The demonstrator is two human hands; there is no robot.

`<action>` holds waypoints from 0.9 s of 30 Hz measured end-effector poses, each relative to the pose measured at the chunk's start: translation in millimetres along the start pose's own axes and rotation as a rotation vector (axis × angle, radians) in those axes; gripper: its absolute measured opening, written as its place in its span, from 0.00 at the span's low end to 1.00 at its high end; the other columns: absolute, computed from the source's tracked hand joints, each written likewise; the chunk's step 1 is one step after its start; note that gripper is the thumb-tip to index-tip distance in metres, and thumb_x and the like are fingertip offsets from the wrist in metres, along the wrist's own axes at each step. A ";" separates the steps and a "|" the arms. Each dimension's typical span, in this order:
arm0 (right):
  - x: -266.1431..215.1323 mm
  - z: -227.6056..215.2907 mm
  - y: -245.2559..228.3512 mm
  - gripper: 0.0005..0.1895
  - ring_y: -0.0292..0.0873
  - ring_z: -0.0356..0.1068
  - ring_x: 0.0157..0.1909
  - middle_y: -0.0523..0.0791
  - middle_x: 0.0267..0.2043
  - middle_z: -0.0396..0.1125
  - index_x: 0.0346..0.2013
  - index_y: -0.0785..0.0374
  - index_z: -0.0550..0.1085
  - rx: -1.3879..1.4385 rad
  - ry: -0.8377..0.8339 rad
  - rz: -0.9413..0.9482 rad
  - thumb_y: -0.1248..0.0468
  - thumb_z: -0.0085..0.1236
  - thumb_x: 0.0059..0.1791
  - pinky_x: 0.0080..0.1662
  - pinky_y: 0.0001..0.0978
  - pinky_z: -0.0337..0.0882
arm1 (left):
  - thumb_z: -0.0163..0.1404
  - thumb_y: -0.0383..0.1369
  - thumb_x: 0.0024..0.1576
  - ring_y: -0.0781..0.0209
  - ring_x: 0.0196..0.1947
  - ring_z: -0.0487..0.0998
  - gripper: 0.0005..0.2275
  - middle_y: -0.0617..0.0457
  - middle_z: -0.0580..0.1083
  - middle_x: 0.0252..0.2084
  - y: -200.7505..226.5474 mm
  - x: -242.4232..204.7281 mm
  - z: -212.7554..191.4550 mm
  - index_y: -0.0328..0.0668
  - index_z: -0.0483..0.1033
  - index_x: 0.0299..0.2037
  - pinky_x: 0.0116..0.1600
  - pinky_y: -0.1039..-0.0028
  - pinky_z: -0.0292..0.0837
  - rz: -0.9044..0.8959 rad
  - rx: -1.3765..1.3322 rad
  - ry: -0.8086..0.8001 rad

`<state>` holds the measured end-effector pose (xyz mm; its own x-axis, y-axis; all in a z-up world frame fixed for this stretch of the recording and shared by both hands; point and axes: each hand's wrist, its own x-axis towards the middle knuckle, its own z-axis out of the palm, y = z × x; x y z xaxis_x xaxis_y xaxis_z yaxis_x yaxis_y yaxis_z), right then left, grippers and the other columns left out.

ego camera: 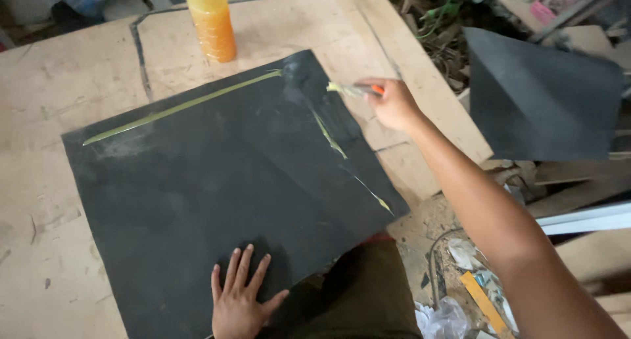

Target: The person applies a liquid adhesive from a bottle onto a black foam sheet and then uses a small scraper by hand to spread the adhesive across the surface.

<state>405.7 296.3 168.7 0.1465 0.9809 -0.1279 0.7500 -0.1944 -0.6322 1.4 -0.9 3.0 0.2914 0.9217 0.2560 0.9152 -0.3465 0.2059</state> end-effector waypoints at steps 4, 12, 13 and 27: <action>67.3 36.3 10.0 0.23 0.36 0.76 0.56 0.36 0.54 0.78 0.52 0.51 0.83 -0.038 0.050 -0.242 0.71 0.50 0.48 0.58 0.23 0.69 | 0.55 0.68 0.47 0.56 0.76 0.64 0.35 0.60 0.66 0.75 1.9 -1.9 3.0 0.73 0.72 0.66 0.73 0.42 0.59 -0.038 -0.010 -0.023; 135.0 74.7 -18.2 0.22 0.60 0.74 0.50 0.47 0.47 0.74 0.45 0.42 0.80 -0.758 -0.364 -0.459 0.74 0.48 0.48 0.47 0.56 0.71 | 0.47 0.81 0.43 0.61 0.75 0.63 0.42 0.67 0.64 0.76 -1.8 -9.7 27.0 0.85 0.67 0.69 0.69 0.46 0.62 -0.078 0.072 -0.112; 139.4 72.1 -24.2 0.22 0.60 0.74 0.50 0.47 0.47 0.74 0.45 0.42 0.80 -0.759 -0.367 -0.461 0.74 0.48 0.48 0.47 0.56 0.71 | 0.47 0.81 0.43 0.61 0.75 0.63 0.42 0.67 0.64 0.76 -3.4 -10.6 32.3 0.85 0.67 0.69 0.69 0.46 0.62 -0.082 0.071 -0.114; 142.8 79.8 -68.3 0.34 0.63 0.75 0.51 0.51 0.48 0.77 0.53 0.37 0.82 -0.836 -0.467 -0.252 0.71 0.44 0.41 0.50 0.51 0.74 | 0.47 0.75 0.49 0.58 0.76 0.64 0.37 0.61 0.66 0.75 -2.6 -1.3 13.4 0.77 0.70 0.68 0.71 0.45 0.59 -0.036 -0.014 -0.005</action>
<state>323.9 449.4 132.7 -0.2139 0.8586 -0.4658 0.9647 0.2606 0.0374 2.4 1.1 -10.5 0.2598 0.9345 0.2431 0.9212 -0.3154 0.2277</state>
